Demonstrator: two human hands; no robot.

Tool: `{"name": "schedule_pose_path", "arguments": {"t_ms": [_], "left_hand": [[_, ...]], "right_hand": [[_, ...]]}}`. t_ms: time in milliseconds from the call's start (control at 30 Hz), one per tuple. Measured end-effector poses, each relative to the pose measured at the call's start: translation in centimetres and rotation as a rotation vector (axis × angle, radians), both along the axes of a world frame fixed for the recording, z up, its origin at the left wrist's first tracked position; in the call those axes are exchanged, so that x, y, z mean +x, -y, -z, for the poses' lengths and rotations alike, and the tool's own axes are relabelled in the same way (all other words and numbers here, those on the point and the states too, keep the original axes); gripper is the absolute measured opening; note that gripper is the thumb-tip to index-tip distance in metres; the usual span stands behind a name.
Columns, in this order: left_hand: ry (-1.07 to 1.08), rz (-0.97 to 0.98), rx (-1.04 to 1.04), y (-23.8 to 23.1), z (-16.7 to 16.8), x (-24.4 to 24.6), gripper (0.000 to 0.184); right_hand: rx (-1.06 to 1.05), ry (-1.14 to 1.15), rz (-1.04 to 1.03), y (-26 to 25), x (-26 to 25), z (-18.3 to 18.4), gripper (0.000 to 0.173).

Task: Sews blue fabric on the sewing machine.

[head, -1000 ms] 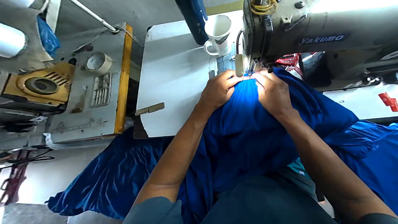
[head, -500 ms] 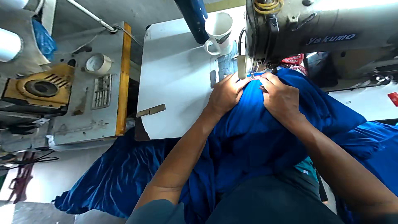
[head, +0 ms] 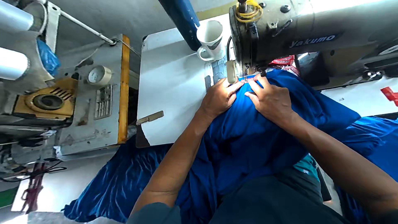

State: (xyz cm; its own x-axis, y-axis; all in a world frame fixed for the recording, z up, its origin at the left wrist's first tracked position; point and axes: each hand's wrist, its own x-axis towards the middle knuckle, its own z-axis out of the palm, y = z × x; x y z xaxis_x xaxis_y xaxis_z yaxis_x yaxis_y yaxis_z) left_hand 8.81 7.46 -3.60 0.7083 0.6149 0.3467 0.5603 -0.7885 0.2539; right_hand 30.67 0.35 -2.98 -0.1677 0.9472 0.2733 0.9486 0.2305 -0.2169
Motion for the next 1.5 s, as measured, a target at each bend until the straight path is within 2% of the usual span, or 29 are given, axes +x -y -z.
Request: {"name": "schedule_pose_path", "arguments": {"t_ms": [333, 700, 1267, 1500], "left_hand": [[0.004, -0.006, 0.065, 0.6, 0.0, 1.1, 0.039], [0.0, 0.03, 0.031, 0.3, 0.0, 0.8, 0.041], [-0.018, -0.076, 0.055, 1.4, 0.4, 1.3, 0.041], [-0.016, -0.065, 0.046, 1.6, 0.4, 1.5, 0.041]], "right_hand": [[-0.011, 0.02, -0.007, 0.2, 1.1, -0.1, 0.044], [-0.005, 0.016, -0.013, 0.4, 1.3, 0.0, 0.043], [-0.006, 0.037, -0.03, 0.6, 1.2, 0.1, 0.044], [0.007, 0.038, -0.023, 1.3, 1.2, -0.2, 0.044]]}}
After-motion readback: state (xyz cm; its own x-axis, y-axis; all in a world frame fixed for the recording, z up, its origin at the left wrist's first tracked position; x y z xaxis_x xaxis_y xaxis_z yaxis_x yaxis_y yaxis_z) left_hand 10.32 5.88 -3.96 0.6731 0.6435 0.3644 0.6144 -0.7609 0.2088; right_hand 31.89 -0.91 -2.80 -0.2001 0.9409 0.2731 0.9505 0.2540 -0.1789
